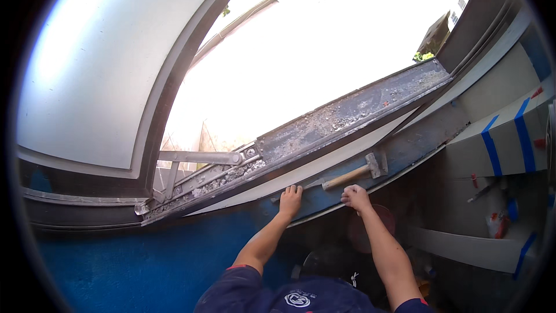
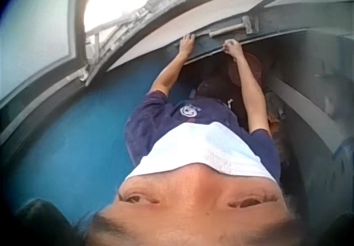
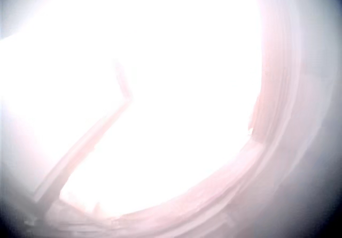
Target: The person uses a hammer and chisel to remove material from a wall corner, then uses a powered suction tool to position and press a tile piece onto the wall surface.
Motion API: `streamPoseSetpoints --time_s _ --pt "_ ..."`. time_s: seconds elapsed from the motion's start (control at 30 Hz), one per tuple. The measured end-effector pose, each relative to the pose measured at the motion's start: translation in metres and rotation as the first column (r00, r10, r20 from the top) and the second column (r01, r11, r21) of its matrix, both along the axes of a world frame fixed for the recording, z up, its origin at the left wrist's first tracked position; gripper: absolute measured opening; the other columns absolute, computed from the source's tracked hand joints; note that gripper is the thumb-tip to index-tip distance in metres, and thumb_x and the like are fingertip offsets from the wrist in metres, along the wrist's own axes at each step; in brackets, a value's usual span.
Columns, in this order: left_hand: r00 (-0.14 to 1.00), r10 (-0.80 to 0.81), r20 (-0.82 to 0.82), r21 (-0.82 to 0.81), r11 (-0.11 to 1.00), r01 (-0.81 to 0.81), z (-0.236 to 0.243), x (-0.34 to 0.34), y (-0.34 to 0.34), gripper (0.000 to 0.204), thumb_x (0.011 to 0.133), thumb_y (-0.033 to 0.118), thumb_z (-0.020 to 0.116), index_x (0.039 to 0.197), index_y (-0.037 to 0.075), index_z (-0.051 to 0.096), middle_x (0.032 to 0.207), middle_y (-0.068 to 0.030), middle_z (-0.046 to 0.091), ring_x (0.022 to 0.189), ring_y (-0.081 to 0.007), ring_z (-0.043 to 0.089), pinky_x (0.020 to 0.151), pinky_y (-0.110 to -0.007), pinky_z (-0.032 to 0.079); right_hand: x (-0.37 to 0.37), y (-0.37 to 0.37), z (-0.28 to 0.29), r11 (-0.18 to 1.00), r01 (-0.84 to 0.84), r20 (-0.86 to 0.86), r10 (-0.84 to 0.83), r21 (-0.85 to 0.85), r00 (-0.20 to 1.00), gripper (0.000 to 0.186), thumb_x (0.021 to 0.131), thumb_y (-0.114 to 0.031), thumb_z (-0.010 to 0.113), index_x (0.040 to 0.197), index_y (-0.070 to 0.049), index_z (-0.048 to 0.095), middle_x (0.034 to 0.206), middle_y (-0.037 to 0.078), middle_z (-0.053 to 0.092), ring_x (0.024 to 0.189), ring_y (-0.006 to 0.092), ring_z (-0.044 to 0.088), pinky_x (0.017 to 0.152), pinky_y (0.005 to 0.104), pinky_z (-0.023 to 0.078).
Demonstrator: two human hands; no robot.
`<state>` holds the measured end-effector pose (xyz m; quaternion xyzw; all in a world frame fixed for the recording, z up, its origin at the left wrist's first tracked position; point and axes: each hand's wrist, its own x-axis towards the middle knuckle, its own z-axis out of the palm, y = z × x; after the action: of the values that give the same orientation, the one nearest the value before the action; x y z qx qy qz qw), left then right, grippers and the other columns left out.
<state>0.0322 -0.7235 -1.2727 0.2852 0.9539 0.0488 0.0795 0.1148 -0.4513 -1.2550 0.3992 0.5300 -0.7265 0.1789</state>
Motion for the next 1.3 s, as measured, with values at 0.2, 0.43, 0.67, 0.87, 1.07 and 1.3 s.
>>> streamPoseSetpoints --time_s 0.2,0.43,0.67,0.87,1.07,1.3 --pt "0.987 -0.16 -0.035 0.229 0.96 0.163 0.042 0.013 0.055 0.033 0.08 0.008 0.058 0.113 0.004 0.058 0.101 -0.0138 0.06 0.097 -0.0307 0.058 0.08 -0.042 0.048 0.187 0.016 -0.027 0.978 0.196 0.223 -0.207 0.069 0.953 0.015 0.094 -0.018 0.059 0.102 -0.005 0.061 0.085 0.007 0.067 0.069 0.0171 0.067 0.057 0.0285 0.053" --pt "0.82 -0.515 0.249 0.417 0.822 0.389 0.095 0.102 0.23 0.04 0.08 0.002 0.056 0.12 0.004 0.055 0.093 -0.0195 0.065 0.091 -0.0363 0.062 0.085 -0.047 0.048 0.5 0.018 -0.029 0.768 0.517 0.453 -0.641 0.378 0.62 0.01 0.09 -0.015 0.061 0.09 -0.004 0.061 0.068 0.005 0.062 0.056 0.0176 0.062 0.046 0.0282 0.049" --pt "0.558 -0.814 0.16 0.739 0.474 0.479 0.193 0.187 0.47 0.037 0.081 0.006 0.062 0.118 0.004 0.058 0.114 -0.0171 0.061 0.111 -0.0371 0.056 0.096 -0.043 0.046 0.737 -0.127 -0.081 0.127 0.919 0.161 -0.967 -0.373 0.199 0.013 0.094 -0.018 0.048 0.089 -0.012 0.058 0.071 0.005 0.054 0.06 0.0226 0.057 0.049 0.038 0.049" --pt "0.495 -0.802 -0.335 0.613 0.214 0.761 0.24 0.274 0.699 0.026 0.086 0.015 0.062 0.108 0.001 0.059 0.109 -0.0205 0.064 0.099 -0.0401 0.061 0.088 -0.045 0.05 0.738 -0.189 -0.167 -0.064 0.996 0.323 -0.946 -0.058 -0.042 0.016 0.097 -0.021 0.043 0.092 -0.013 0.056 0.071 0.006 0.053 0.07 0.0265 0.056 0.065 0.0484 0.05" --pt "0.314 -0.804 -0.506 0.179 0.258 0.949 0.188 0.239 0.903 0.034 0.09 0.032 0.058 0.115 0.009 0.061 0.113 -0.0189 0.063 0.097 -0.0415 0.061 0.086 -0.046 0.051 0.728 -0.132 -0.11 -0.219 0.976 0.223 -0.952 -0.014 -0.21 0.014 0.093 -0.018 0.06 0.102 -0.009 0.056 0.079 0.009 0.061 0.072 0.0267 0.063 0.064 0.0458 0.057" --pt "0.328 -0.76 -0.561 0.046 0.367 0.929 0.156 0.208 0.945 0.049 0.088 0.049 0.06 0.117 0.01 0.064 0.107 -0.0195 0.067 0.095 -0.0387 0.066 0.082 -0.048 0.053 0.747 -0.149 -0.089 -0.219 0.976 0.362 -0.909 0.003 -0.205 0.02 0.091 -0.016 0.063 0.108 -0.007 0.056 0.083 0.011 0.062 0.073 0.026 0.064 0.062 0.0478 0.058"
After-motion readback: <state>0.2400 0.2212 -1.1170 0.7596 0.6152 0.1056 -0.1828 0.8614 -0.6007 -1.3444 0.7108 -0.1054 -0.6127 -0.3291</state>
